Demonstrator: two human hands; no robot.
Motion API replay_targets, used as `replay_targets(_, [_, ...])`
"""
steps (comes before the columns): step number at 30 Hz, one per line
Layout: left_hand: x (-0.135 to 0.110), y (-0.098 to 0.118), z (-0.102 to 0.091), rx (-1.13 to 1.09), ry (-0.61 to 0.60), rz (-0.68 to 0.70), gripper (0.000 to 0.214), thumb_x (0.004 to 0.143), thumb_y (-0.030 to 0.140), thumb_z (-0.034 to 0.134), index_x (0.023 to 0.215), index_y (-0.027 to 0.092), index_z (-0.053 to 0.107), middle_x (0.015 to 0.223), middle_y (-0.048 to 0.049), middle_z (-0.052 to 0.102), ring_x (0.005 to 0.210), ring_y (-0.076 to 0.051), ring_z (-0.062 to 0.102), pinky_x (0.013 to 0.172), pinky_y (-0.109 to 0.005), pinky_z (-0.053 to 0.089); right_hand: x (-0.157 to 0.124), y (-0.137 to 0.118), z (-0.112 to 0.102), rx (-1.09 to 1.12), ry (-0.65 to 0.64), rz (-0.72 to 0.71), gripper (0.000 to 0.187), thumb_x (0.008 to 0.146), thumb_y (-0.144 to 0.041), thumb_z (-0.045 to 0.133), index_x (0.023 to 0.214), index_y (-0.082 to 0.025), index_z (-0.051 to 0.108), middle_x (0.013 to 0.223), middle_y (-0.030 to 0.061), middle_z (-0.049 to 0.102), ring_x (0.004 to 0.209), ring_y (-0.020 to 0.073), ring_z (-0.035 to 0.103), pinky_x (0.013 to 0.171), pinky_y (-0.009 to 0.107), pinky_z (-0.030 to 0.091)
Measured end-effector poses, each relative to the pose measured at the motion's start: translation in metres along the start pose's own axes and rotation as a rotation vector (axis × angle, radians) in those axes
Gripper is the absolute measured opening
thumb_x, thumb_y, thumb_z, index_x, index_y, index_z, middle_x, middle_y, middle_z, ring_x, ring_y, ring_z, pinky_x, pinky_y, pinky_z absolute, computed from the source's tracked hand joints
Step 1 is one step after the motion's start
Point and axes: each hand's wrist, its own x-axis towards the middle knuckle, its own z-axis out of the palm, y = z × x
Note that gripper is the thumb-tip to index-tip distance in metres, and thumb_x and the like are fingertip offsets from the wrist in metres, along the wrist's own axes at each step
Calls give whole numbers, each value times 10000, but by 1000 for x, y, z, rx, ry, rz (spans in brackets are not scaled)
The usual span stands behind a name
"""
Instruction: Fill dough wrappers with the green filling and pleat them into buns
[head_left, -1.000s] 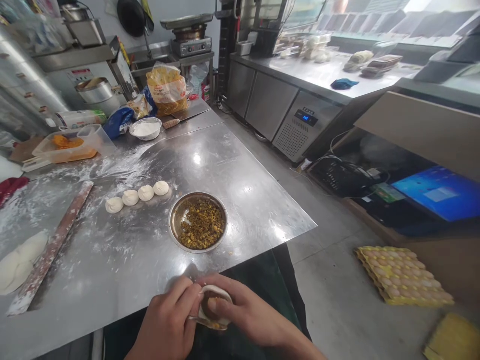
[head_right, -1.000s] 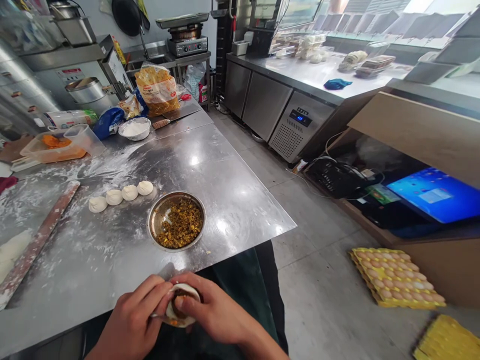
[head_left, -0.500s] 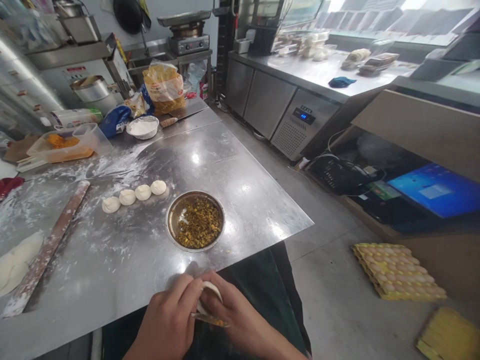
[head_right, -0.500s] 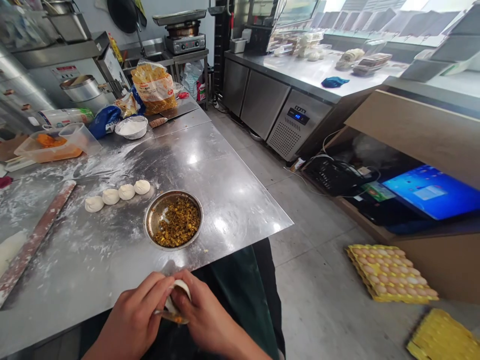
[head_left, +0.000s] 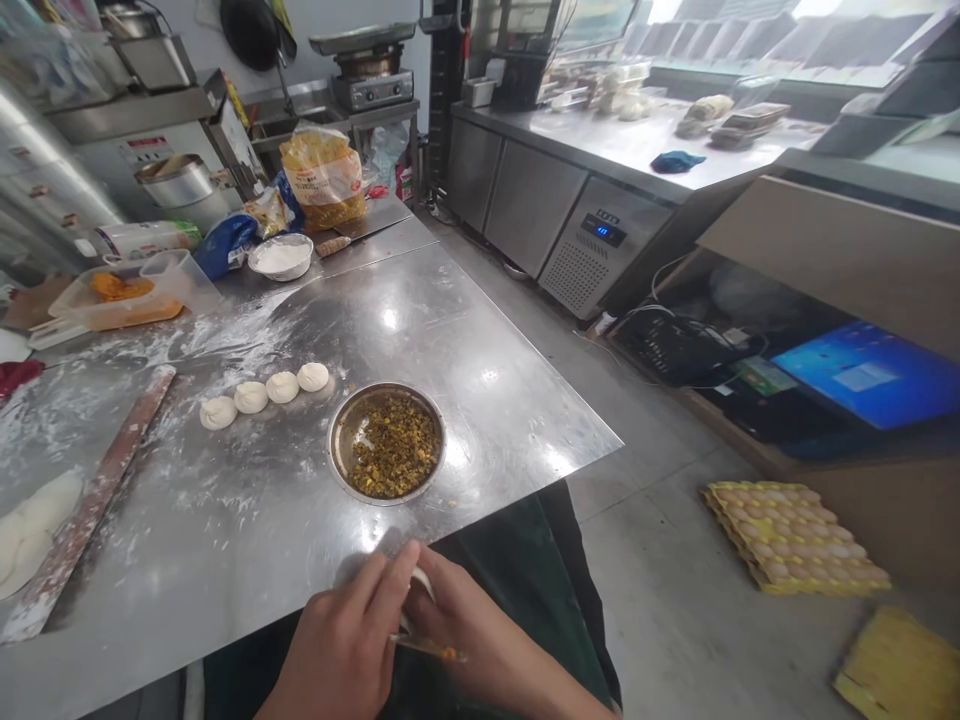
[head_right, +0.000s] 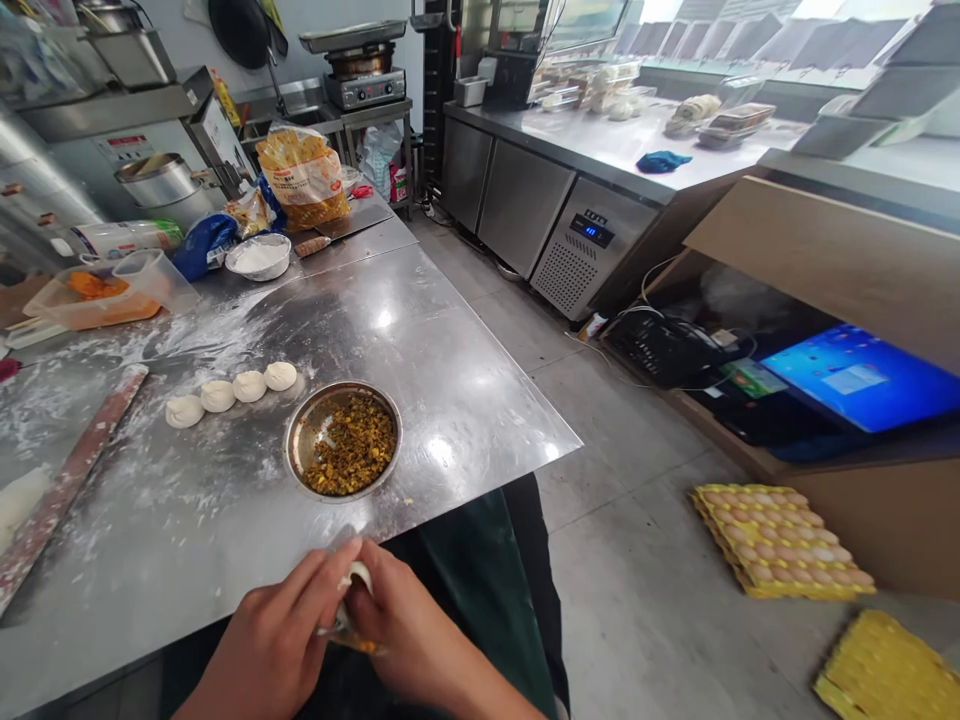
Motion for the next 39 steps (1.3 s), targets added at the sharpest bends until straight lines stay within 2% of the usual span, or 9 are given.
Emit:
replay_targets(5, [-1,2,0,-33,-5,19,422,906,91,432,1288,204,573,976,-58,687,807,-200,727,611,-295,581,3,-2,1,-58,-30,44,103,977,-197,493,908,-207,570,960,16,669,904,197,609,812,318,459])
replay_targets(9, [0,5,0,34,8,56,580,903,68,402,1474,148,470,1094,-97,711,749,-180,728,590,-289,573,3,-9,-5,-95,-39,51,72,961,-212,538,915,-210,593,977,20,674,923,209,612,813,320,462])
replay_targets(11, [0,4,-1,41,3,41,555,907,64,395,1441,170,506,1072,-83,716,739,-181,727,588,-293,575,0,-13,-11,-87,-95,66,79,939,-235,601,1012,-214,623,1011,21,677,937,219,613,813,326,469])
replay_targets(14, [1,-1,-5,-31,54,7,364,986,144,439,1310,207,593,1023,-64,710,829,-188,740,628,-279,591,-5,-14,-19,84,-147,85,300,957,-305,625,1247,-229,616,1126,35,682,1043,245,618,885,356,480])
replay_targets(20, [6,-2,-5,-9,133,-1,431,1037,173,445,1462,178,513,1126,-82,717,975,-161,745,707,-218,597,-7,-7,-17,290,-103,-7,394,1045,-490,514,1345,-245,588,1199,63,649,1112,246,597,992,404,465])
replay_targets(24, [7,4,-4,-57,138,-21,299,1025,165,438,1269,207,606,1034,-63,709,946,-166,742,707,-226,598,-7,-2,-10,338,-66,76,377,1046,-507,507,1307,-241,563,1038,33,631,938,203,597,871,368,504])
replay_targets(29, [6,3,-4,18,9,-2,549,955,96,408,1499,169,445,1187,-109,687,943,-189,735,682,-275,599,-5,-3,-7,156,-12,-28,270,1042,-471,515,1120,-229,603,1045,39,608,980,217,575,922,383,494])
replay_targets(34, [4,1,-4,-15,-3,9,429,935,112,434,1335,213,549,1003,-63,675,783,-189,694,623,-294,571,-3,-8,-9,121,-59,28,285,1064,-441,452,1157,-218,604,1036,37,632,972,211,589,889,362,496])
replay_targets(39, [6,1,-5,35,-16,61,617,898,47,403,1500,171,439,1128,-100,690,822,-183,712,648,-287,585,-3,-12,-11,18,-50,-34,216,1032,-399,519,1039,-215,630,1043,45,642,998,228,588,921,377,490])
